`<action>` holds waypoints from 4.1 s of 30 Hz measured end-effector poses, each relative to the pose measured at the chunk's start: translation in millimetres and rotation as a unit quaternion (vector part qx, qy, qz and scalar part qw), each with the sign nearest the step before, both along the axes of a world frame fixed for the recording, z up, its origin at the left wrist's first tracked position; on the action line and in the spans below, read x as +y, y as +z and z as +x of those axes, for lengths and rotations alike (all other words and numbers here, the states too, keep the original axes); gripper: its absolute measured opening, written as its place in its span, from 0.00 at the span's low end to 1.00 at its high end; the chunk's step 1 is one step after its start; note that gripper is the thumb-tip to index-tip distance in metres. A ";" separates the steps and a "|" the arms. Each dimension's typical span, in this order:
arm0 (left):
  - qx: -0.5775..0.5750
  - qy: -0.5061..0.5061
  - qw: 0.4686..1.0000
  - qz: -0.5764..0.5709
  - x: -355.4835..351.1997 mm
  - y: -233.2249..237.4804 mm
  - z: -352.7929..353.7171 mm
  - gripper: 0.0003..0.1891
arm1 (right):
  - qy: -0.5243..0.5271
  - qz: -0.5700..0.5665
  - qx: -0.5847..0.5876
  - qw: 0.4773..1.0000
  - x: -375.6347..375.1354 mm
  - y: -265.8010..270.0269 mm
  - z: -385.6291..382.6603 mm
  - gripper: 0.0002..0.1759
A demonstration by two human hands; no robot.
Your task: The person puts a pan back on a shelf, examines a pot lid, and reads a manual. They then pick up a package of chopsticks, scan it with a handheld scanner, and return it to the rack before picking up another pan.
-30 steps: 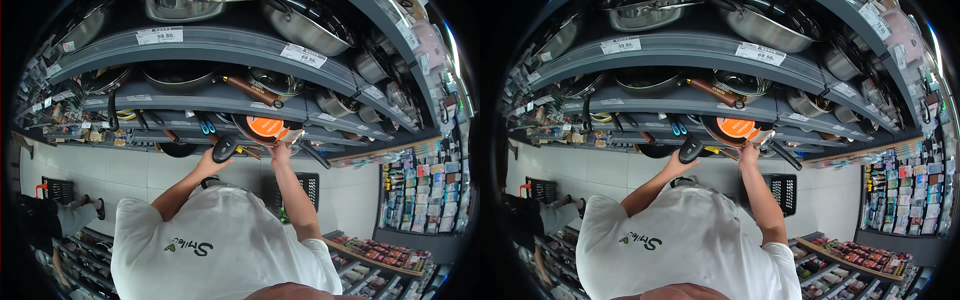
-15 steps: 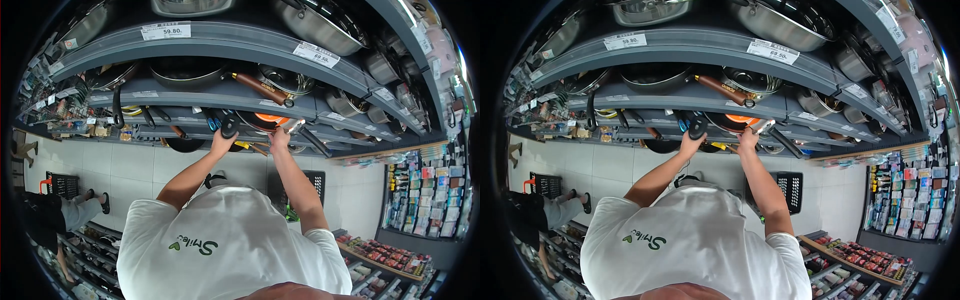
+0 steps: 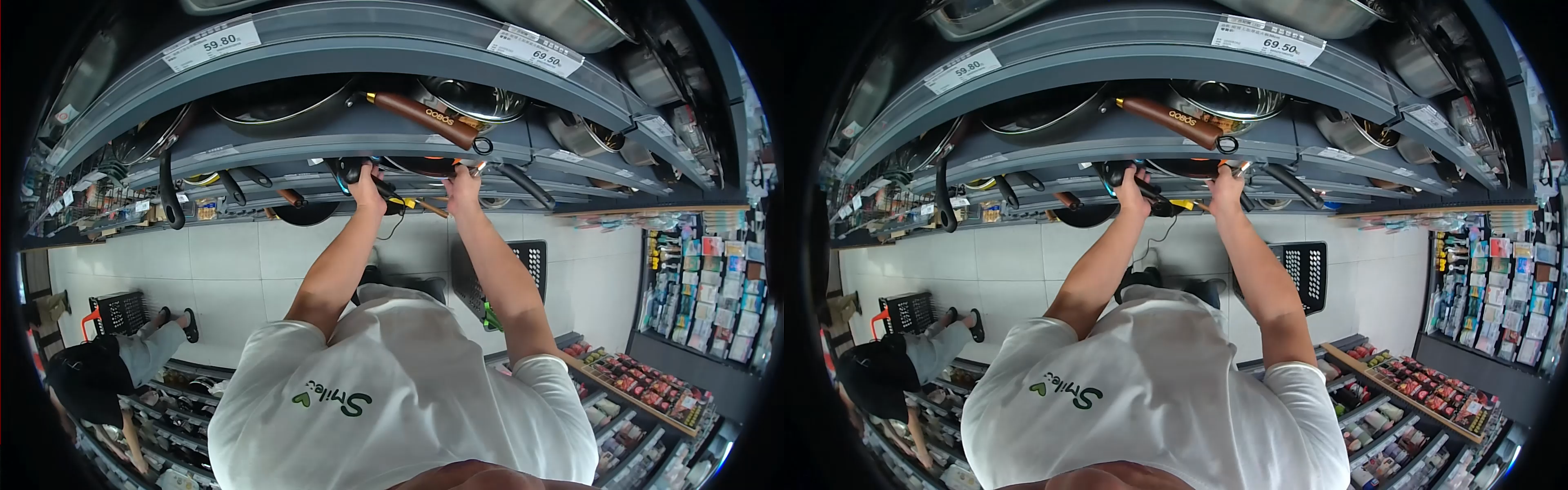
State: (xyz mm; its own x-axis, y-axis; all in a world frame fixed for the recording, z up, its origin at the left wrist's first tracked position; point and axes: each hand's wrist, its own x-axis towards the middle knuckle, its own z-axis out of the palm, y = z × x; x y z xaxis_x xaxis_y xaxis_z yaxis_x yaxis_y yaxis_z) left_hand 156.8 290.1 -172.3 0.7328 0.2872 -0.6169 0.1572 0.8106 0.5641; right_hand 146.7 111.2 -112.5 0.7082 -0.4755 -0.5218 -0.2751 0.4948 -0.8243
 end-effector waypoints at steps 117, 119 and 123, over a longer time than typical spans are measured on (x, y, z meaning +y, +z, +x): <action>-0.136 -0.817 0.277 0.487 -255.3 -56.0 -139.4 0.20 | 0.109 -0.403 0.335 0.845 -368.4 -109.4 -392.5 0.25; -0.082 -0.851 0.260 0.449 -251.1 -68.6 -128.1 0.18 | 0.109 -0.405 0.329 0.846 -372.2 -112.2 -394.2 0.25; -0.044 -0.854 0.210 0.474 -253.9 -104.0 -104.5 0.19 | 0.118 -0.399 0.346 0.841 -384.2 -106.7 -394.0 0.25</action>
